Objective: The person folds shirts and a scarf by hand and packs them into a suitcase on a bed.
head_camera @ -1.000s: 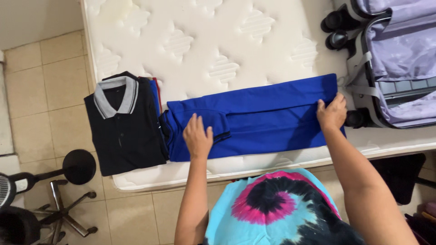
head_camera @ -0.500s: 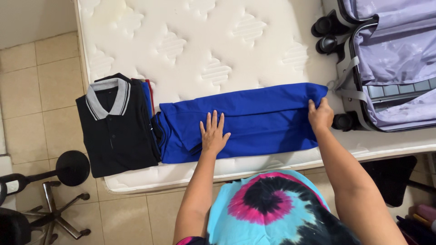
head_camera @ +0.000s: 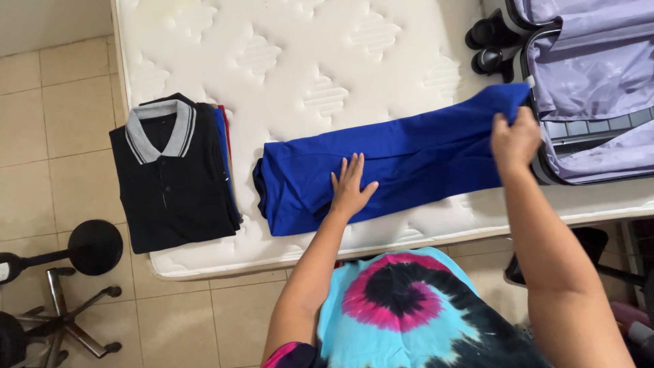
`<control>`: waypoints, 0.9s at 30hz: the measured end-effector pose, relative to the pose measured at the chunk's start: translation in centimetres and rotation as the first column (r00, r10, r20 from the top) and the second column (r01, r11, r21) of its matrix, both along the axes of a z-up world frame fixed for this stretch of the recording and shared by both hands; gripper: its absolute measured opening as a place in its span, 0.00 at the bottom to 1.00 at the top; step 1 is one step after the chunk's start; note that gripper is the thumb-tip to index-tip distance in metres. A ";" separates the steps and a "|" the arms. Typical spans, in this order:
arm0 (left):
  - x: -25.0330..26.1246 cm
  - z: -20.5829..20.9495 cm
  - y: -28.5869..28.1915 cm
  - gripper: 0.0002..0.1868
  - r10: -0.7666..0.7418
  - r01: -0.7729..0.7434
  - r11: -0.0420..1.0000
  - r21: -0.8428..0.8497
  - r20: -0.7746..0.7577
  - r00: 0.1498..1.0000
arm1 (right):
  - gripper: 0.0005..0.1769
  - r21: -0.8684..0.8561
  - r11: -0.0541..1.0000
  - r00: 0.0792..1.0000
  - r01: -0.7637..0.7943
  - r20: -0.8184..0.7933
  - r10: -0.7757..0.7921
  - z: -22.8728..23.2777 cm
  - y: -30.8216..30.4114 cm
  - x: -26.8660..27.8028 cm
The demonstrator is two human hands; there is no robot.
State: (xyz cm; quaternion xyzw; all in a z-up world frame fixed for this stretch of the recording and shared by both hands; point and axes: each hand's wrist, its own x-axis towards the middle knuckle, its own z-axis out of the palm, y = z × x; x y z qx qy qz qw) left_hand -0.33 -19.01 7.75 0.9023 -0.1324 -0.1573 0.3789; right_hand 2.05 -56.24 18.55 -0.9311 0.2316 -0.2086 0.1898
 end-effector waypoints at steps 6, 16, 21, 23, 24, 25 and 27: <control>1.8 -1.3 3.7 0.35 0.071 -0.292 0.558 -0.777 -0.306 0.949 | 0.14 0.546 0.817 0.981 -0.188 0.065 0.183 1.9 16.2 -0.3; 0.7 3.8 14.5 0.41 0.042 -0.724 0.048 -0.688 -0.723 0.689 | 0.43 0.962 0.133 0.683 -0.238 0.069 0.727 0.6 32.5 -2.3; -0.2 -0.4 14.9 0.28 0.382 -0.739 0.397 -0.545 -0.633 0.673 | 0.36 0.711 0.552 0.662 -0.436 -0.162 0.732 -4.7 27.4 -3.8; -0.1 -1.1 14.6 0.27 0.473 -0.729 0.496 -0.472 -0.558 0.682 | 0.36 0.518 0.660 0.647 -0.544 -0.242 0.723 -6.7 25.6 -5.1; 0.0 -1.1 14.5 0.27 0.514 -0.724 0.540 -0.429 -0.514 0.687 | 0.36 0.471 0.680 0.637 -0.562 -0.278 0.719 -7.3 24.8 -5.7; 0.2 -1.1 14.6 0.26 0.509 -0.713 0.534 -0.454 -0.501 0.700 | 0.37 0.423 0.698 0.629 -0.578 -0.314 0.711 -7.8 24.2 -6.3; 0.6 -0.8 15.2 0.24 0.497 -0.687 0.523 -0.505 -0.475 0.727 | 0.39 0.314 0.672 0.605 -0.671 -0.292 0.741 -8.5 23.5 -7.3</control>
